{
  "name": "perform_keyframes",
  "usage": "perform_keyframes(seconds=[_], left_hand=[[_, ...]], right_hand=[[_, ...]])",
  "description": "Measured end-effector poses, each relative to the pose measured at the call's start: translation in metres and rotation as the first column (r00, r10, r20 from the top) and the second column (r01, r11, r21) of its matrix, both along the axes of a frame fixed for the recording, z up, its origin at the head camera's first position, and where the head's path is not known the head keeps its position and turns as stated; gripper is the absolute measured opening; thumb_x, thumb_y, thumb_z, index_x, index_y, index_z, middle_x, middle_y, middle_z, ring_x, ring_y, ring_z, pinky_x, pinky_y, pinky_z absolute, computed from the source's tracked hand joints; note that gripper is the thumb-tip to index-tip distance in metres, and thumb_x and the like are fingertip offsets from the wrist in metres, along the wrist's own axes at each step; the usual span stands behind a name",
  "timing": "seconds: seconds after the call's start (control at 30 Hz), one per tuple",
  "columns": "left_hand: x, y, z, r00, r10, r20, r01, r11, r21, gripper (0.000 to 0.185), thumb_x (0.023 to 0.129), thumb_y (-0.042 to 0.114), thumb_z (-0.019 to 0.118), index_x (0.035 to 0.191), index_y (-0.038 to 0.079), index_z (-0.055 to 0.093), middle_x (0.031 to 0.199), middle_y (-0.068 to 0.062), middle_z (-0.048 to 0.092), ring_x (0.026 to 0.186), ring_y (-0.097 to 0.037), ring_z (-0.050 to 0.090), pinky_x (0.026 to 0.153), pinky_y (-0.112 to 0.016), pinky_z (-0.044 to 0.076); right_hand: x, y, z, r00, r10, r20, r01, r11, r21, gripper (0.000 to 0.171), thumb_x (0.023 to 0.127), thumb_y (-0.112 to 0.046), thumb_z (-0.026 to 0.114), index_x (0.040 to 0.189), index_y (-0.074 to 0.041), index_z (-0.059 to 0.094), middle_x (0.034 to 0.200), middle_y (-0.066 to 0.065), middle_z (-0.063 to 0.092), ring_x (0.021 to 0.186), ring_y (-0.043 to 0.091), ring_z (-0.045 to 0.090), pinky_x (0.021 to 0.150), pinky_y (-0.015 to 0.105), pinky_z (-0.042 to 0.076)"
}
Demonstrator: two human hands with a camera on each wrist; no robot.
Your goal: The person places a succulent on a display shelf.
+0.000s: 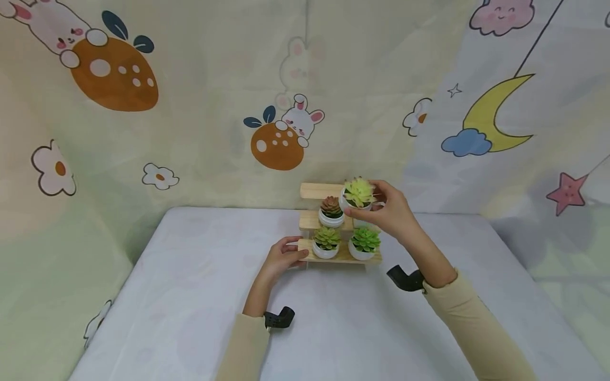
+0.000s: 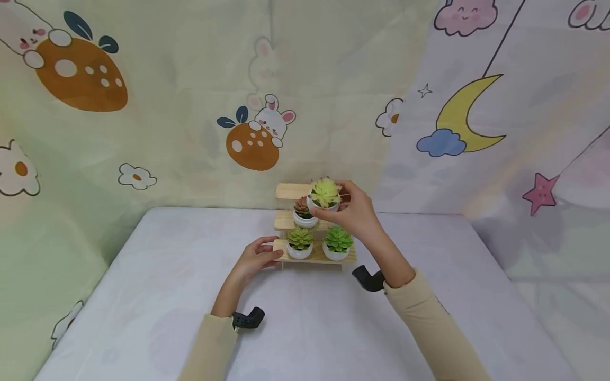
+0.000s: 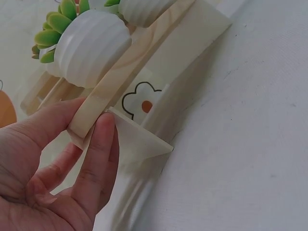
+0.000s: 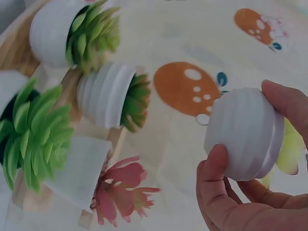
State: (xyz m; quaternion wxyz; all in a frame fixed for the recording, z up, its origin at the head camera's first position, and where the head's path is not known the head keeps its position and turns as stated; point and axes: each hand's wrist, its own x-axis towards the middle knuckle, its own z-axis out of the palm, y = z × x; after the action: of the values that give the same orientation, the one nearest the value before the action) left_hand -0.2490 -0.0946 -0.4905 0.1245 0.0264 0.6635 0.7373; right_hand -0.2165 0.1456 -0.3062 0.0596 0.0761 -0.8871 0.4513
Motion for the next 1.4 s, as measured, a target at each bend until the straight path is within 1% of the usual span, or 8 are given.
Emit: perform_keyframes(seconds=[0.1, 0.27, 0.4, 0.6, 0.73, 0.97, 1.27, 1.4], left_hand=[[0.001, -0.004, -0.002, 1.0, 0.022, 0.005, -0.022, 1.0, 0.006, 0.049, 0.087, 0.0, 0.07, 0.133, -0.004, 0.052, 0.107, -0.023, 0.063, 0.078, -0.016, 0.066, 0.074, -0.034, 0.062], [0.001, -0.005, -0.002, 1.0, 0.014, 0.01, -0.014, 1.0, 0.017, 0.05, 0.087, -0.001, 0.069, 0.133, -0.005, 0.051, 0.107, -0.022, 0.062, 0.078, -0.015, 0.066, 0.075, -0.034, 0.062], [-0.001, 0.001, -0.001, 1.0, -0.01, 0.008, 0.01, 1.0, 0.014, 0.051, 0.088, 0.0, 0.069, 0.134, -0.005, 0.05, 0.108, -0.022, 0.062, 0.078, -0.014, 0.066, 0.074, -0.032, 0.062], [-0.002, 0.004, 0.0, 1.0, 0.009, 0.028, -0.009, 1.0, 0.0, 0.05, 0.087, 0.001, 0.07, 0.133, -0.002, 0.052, 0.107, -0.02, 0.062, 0.078, -0.014, 0.065, 0.074, -0.033, 0.062], [-0.002, 0.003, 0.001, 0.999, 0.004, 0.032, -0.004, 1.0, -0.003, 0.05, 0.087, 0.002, 0.071, 0.133, -0.002, 0.052, 0.107, -0.02, 0.062, 0.078, -0.015, 0.065, 0.075, -0.035, 0.062], [-0.005, 0.002, 0.0, 0.999, -0.004, 0.035, 0.004, 1.0, 0.007, 0.049, 0.087, 0.002, 0.071, 0.133, -0.001, 0.053, 0.107, -0.02, 0.062, 0.078, -0.015, 0.066, 0.074, -0.033, 0.062], [-0.005, 0.003, 0.0, 0.999, -0.005, 0.035, 0.005, 1.0, 0.005, 0.05, 0.086, 0.0, 0.071, 0.132, -0.002, 0.053, 0.105, -0.019, 0.061, 0.077, -0.015, 0.066, 0.074, -0.034, 0.062], [-0.004, 0.003, 0.0, 0.999, -0.003, 0.034, 0.003, 1.0, 0.008, 0.05, 0.086, 0.0, 0.071, 0.133, -0.003, 0.052, 0.105, -0.02, 0.061, 0.077, -0.015, 0.066, 0.074, -0.033, 0.062]], right_hand=[[-0.018, -0.007, 0.0, 1.0, -0.011, 0.019, 0.011, 1.0, 0.0, 0.077, 0.081, -0.027, 0.08, 0.142, 0.0, 0.042, 0.123, 0.019, 0.053, 0.1, 0.029, 0.052, 0.082, 0.036, 0.051], [-0.042, -0.006, 0.004, 0.995, -0.052, 0.088, 0.053, 0.999, -0.006, 0.085, 0.082, -0.033, 0.079, 0.148, -0.002, 0.035, 0.136, 0.02, 0.046, 0.121, 0.035, 0.046, 0.099, 0.05, 0.047], [-0.056, 0.003, 0.01, 0.99, -0.085, 0.115, 0.086, 0.996, 0.0, 0.087, 0.082, -0.035, 0.079, 0.148, -0.002, 0.033, 0.139, 0.021, 0.044, 0.123, 0.035, 0.045, 0.101, 0.051, 0.046], [-0.078, 0.007, 0.01, 0.985, -0.082, 0.15, 0.08, 0.997, 0.018, 0.091, 0.082, -0.036, 0.078, 0.15, -0.001, 0.029, 0.145, 0.022, 0.038, 0.13, 0.037, 0.04, 0.105, 0.053, 0.042], [-0.091, 0.004, 0.008, 0.978, -0.083, 0.191, 0.078, 0.996, 0.035, 0.09, 0.082, -0.036, 0.078, 0.15, -0.002, 0.03, 0.145, 0.021, 0.038, 0.13, 0.036, 0.04, 0.106, 0.052, 0.042], [-0.109, -0.005, 0.002, 0.964, -0.059, 0.26, 0.065, 0.998, -0.014, 0.089, 0.082, -0.031, 0.08, 0.15, -0.002, 0.029, 0.143, 0.021, 0.041, 0.107, 0.037, 0.06, 0.097, 0.047, 0.051], [-0.119, -0.008, -0.002, 0.949, -0.073, 0.307, 0.073, 0.997, 0.014, 0.086, 0.083, -0.023, 0.08, 0.148, 0.003, 0.03, 0.144, 0.023, 0.038, 0.126, 0.037, 0.044, 0.105, 0.05, 0.044], [-0.12, -0.005, -0.005, 0.941, -0.085, 0.329, 0.079, 0.996, 0.03, 0.087, 0.083, -0.025, 0.079, 0.149, 0.002, 0.028, 0.145, 0.024, 0.036, 0.118, 0.038, 0.053, 0.102, 0.048, 0.047]])
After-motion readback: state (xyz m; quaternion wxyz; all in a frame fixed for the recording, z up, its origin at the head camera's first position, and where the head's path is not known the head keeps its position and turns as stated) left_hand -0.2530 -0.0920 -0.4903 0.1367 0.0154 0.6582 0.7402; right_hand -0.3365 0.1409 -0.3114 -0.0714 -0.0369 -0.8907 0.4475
